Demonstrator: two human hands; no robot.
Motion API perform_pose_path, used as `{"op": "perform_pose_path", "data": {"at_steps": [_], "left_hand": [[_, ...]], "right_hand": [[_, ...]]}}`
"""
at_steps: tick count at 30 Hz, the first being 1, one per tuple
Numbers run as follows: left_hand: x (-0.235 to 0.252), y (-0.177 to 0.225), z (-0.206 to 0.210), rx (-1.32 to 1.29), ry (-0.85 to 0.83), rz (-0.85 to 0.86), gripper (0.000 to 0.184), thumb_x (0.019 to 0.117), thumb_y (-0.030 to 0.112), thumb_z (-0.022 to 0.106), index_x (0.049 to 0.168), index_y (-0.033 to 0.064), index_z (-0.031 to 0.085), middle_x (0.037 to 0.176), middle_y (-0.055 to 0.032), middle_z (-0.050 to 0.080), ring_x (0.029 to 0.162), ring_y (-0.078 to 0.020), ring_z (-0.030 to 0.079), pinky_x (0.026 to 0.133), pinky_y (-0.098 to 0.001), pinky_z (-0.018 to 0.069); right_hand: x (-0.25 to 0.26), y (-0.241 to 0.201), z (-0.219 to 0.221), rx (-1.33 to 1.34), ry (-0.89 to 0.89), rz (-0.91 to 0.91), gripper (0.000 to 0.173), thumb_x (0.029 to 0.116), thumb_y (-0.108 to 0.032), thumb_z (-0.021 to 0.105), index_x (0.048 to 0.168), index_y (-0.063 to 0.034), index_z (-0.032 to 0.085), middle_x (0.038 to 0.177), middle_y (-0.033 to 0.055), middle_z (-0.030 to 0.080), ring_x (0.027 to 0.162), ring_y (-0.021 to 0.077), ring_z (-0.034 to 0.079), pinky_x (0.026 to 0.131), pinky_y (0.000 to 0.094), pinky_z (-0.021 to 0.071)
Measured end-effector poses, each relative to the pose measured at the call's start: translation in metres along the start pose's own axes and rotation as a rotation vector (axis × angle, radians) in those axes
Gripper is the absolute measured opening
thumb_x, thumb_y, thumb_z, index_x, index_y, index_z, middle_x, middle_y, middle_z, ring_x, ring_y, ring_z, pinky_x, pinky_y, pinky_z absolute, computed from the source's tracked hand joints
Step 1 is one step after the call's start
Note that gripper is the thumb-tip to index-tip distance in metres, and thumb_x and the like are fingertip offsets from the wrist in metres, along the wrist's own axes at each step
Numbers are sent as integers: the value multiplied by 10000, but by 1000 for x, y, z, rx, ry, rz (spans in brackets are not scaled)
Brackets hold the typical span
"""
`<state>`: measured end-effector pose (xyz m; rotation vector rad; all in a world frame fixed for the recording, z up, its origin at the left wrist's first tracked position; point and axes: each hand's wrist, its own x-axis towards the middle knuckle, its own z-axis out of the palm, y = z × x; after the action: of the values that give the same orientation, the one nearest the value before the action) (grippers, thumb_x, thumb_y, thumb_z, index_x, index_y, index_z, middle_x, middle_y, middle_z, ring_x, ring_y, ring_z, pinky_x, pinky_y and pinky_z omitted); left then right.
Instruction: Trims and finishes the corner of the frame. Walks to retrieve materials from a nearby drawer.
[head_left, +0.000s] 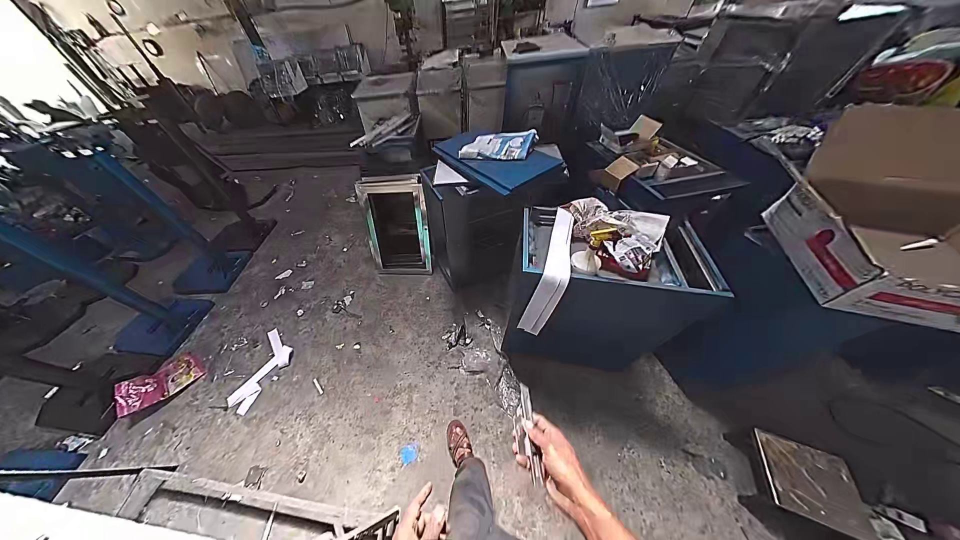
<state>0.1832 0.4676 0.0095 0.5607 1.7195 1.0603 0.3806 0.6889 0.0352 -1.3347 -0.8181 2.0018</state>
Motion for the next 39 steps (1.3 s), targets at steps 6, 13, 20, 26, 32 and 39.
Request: {"op": "perform_pose_path", "data": {"at_steps": [6, 13, 20, 26, 32, 39], "left_hand": [[113, 22, -10, 100, 28, 40, 573, 960, 277, 679, 1475, 79, 526, 883, -54, 748, 761, -155, 714, 771, -375, 614], [205, 106, -45, 339, -15, 108, 563, 968, 300, 665, 1470, 81, 537, 954, -13, 751, 791, -96, 700, 791, -320, 600], [245, 139, -86, 404, 113, 70, 550, 966, 290, 661, 1466, 95, 547, 978, -8, 759, 800, -94, 714, 762, -312, 613], [256, 132, -98, 383, 233, -137, 565, 948, 228, 666, 1473, 73, 528, 992, -33, 773, 821, -106, 733, 788, -316, 617], [271, 79, -118, 370, 317, -226, 543, 961, 245, 640, 1479, 114, 542, 1027, -33, 776, 870, -115, 740, 811, -352, 625], [320, 193, -101, 379, 307, -402, 516, 1005, 188, 616, 1498, 78, 504, 1133, -114, 746, 990, -181, 720, 928, -391, 569]], "right_hand": [[97, -68, 17, 30, 177, 6, 211, 1057, -137, 560, 1212, 1, 593, 1033, 156, 715, 846, 242, 722, 696, 385, 627], [206, -162, 42, -218, 222, -107, 182, 1062, -195, 553, 1140, -37, 599, 812, 27, 624, 623, 107, 601, 556, 261, 534], [384, -291, 28, -836, 418, -232, 462, 920, -347, 752, 1141, 40, 633, 943, 236, 653, 770, 352, 634, 732, 581, 520], [534, -338, 1, -936, 580, -108, 542, 905, -308, 739, 1250, 88, 604, 1215, 329, 633, 1137, 471, 623, 954, 661, 480], [606, -347, -3, -1119, 706, 2, 593, 936, -356, 678, 1322, 81, 566, 1314, 328, 606, 1246, 474, 591, 983, 652, 480], [607, -348, 5, -999, 815, -92, 727, 920, -350, 721, 1425, 111, 475, 1437, 345, 510, 1372, 450, 491, 1137, 564, 400]]}}
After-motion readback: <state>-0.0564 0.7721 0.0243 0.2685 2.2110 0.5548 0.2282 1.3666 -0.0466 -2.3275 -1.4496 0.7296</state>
